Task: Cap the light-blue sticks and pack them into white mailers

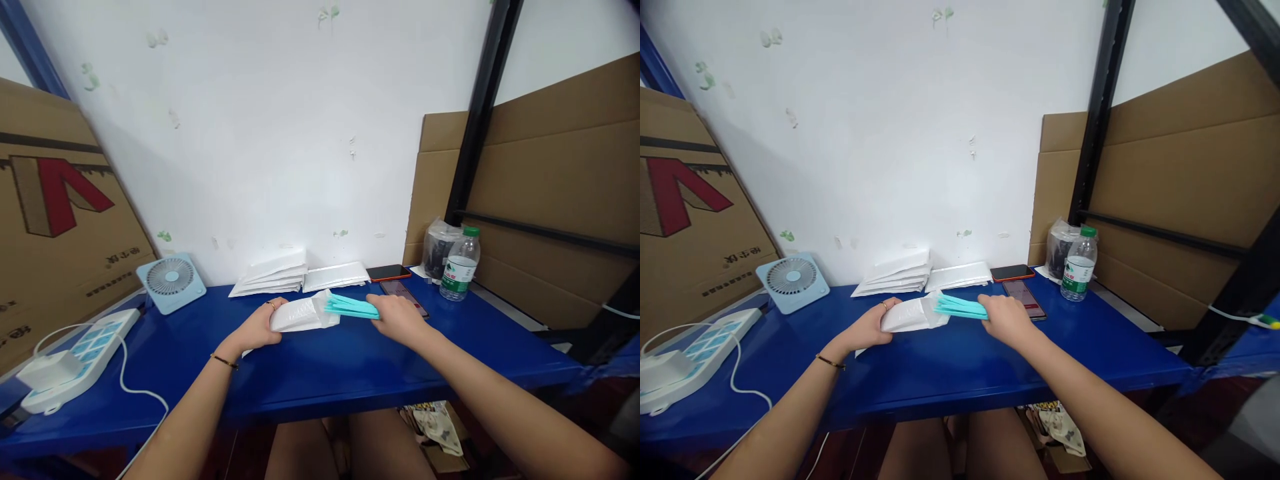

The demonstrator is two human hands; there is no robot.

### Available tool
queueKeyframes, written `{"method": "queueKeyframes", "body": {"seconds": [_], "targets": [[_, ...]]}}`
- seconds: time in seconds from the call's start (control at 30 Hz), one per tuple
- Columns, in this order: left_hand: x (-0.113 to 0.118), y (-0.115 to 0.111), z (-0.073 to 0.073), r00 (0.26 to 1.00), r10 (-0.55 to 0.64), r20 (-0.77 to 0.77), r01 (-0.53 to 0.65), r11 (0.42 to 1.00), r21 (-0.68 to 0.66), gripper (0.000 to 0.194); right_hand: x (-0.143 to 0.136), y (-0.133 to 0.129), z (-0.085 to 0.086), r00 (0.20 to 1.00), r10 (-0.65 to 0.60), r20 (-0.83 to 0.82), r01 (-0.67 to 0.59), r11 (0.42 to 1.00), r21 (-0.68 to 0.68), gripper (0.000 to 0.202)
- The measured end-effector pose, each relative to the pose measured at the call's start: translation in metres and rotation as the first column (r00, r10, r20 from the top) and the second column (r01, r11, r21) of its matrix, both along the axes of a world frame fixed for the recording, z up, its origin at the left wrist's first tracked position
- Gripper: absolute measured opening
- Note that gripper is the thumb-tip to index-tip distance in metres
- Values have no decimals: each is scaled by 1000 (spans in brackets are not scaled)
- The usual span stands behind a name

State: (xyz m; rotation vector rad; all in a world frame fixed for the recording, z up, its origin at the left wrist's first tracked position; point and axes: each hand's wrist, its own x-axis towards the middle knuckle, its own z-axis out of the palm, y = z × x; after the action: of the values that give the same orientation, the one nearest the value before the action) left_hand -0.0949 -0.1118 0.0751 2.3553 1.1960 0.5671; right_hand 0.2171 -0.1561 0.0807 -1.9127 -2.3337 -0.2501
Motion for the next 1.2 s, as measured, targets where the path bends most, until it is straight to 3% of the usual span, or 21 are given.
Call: {"method": "queueKeyframes", "body": {"seconds": [0.13,0.27,0.5,0.57,0.67,0.87,0.93,1.03,1.13,1.2], "targets": [[8,-2,1,996,-26,88,30,999,-44,52,1,-2,21,991,8,133,-18,997,81,18],[26,-7,1,980,-67,187,80,995,-62,48,-11,0,48,963,116,243,-160,972,170,17],[81,-19,-12,930,-22,367,-15,995,98,70,-52,1,102,878,323,353,-369,926,73,11],[94,-20,-13,880,-22,475,-16,997,76,65,-64,0,116,865,384,322,-422,905,56,13],[105,-18,-11,776,-54,628,76,997,-8,57,-78,1,141,856,457,242,-486,871,70,17],[102,-5,-15,589,15,808,190,969,-156,68,-75,-1,195,814,549,187,-558,830,-8,17],[96,0,-19,543,62,837,226,950,-217,72,-68,1,202,774,597,211,-592,800,-94,25],[87,2,-20,510,87,856,299,915,-271,72,-60,8,196,705,677,211,-651,736,-185,24],[85,-4,-11,461,29,887,367,904,-220,70,-57,17,185,672,736,82,-721,675,-154,18],[88,-12,-2,411,-3,912,347,925,-154,71,-56,21,179,691,722,-32,-718,681,-141,24]]}}
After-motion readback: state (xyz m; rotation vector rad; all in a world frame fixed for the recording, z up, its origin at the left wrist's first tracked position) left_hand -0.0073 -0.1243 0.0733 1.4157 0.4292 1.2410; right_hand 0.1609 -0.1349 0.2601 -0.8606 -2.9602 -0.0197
